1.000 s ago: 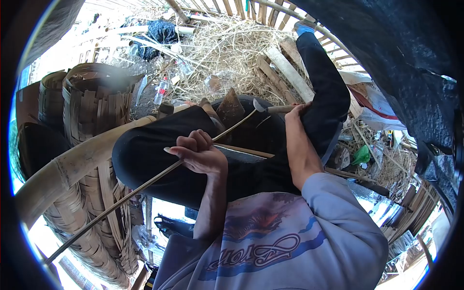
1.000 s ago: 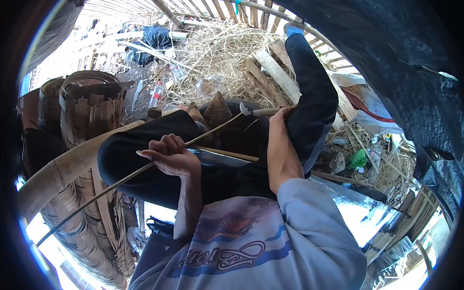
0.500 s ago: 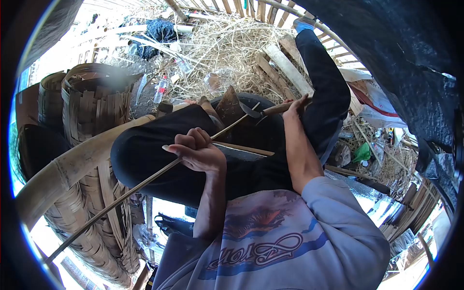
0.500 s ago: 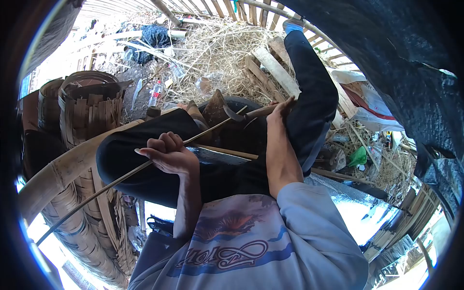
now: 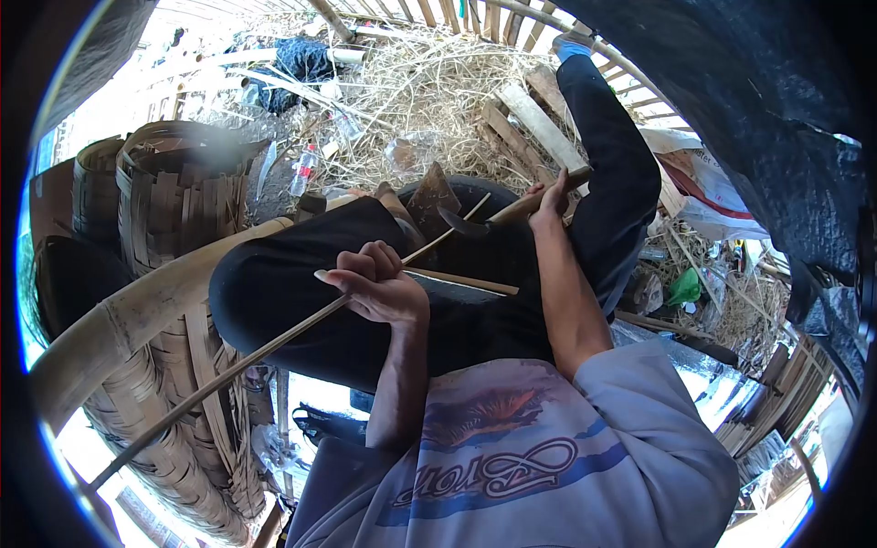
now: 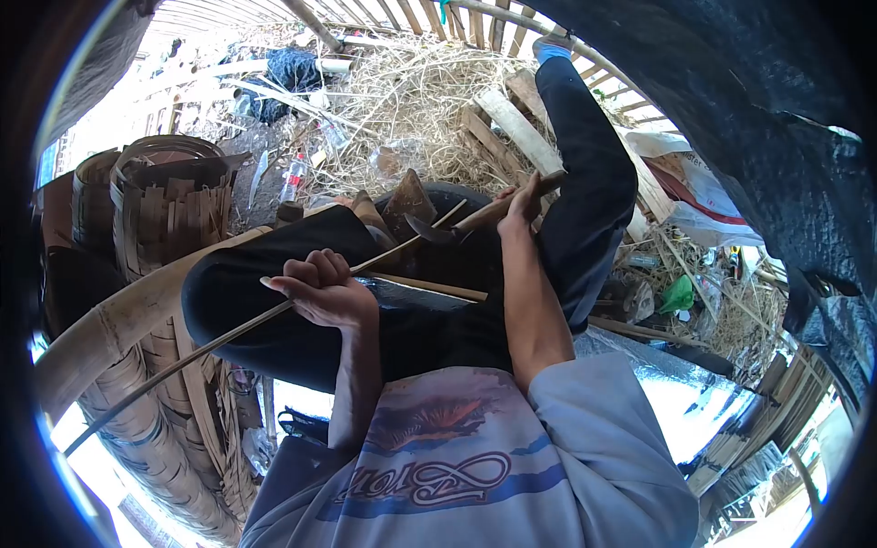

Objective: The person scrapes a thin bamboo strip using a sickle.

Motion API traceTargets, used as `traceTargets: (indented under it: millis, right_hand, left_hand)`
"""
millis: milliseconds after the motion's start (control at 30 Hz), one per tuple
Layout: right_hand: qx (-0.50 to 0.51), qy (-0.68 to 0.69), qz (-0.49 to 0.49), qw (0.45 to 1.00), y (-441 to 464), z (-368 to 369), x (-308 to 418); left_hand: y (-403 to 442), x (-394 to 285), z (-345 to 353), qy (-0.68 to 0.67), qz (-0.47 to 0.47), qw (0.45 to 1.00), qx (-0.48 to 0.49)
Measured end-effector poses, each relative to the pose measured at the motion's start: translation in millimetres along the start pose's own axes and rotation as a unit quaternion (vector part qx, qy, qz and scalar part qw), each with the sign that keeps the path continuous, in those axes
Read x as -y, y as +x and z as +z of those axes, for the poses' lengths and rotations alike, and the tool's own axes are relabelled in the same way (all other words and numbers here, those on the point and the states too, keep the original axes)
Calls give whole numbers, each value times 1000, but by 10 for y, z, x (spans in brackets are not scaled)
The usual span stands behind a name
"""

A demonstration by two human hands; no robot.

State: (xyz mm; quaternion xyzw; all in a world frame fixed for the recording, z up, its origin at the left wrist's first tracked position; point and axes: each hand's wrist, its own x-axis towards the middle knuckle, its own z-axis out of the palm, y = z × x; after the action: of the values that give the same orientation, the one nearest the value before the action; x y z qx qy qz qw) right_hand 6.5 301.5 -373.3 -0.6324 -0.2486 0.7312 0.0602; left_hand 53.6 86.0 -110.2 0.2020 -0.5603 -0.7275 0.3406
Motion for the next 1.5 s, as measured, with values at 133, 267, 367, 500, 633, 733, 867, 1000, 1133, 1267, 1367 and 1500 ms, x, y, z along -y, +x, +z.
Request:
traceTargets:
  millis: [133, 267, 367, 500, 633, 733, 867, 1000, 1133, 1267, 1367, 1500]
  right_hand:
    - [21, 6, -54, 998, 73, -34, 24]
    - [31, -41, -52, 997, 6, -1, -60]
    - [32, -48, -55, 997, 183, -54, -77]
    - [26, -35, -44, 998, -156, 38, -1]
    - [28, -6, -45, 999, -106, -65, 17]
    - [27, -33, -32, 999, -271, 19, 63]
    - [21, 12, 1, 1000, -264, -53, 35]
    - [15, -44, -97, 994, -180, -58, -27]
    - [41, -13, -35, 998, -285, -57, 5]
    - [39, -39, -22, 998, -429, 5, 11]
    - [54, -19, -2, 998, -419, -72, -2]
    - [20, -5, -20, 1000, -444, -23, -59]
  left_hand:
    - [-20, 0, 3, -21, 3, 999, 30]
    - [-35, 17, -20, -24, -1, 999, 23]
    - [-29, 32, -19, -37, 0, 999, 30]
    - [-42, 26, -35, -22, 2, 999, 29]
    - [-29, -7, 7, -37, 1, 998, 44]
    - [-45, 40, -32, -33, -8, 999, 26]
    - [-56, 7, -10, -14, 9, 1000, 25]
    - [-42, -1, 5, -18, 3, 999, 26]
    - [-35, 18, 0, -28, 6, 999, 23]
    - [-23, 12, -12, -24, -2, 1000, 9]
    - [-68, 7, -16, -28, 4, 999, 22]
    - [-46, 23, 10, -27, 10, 999, 16]
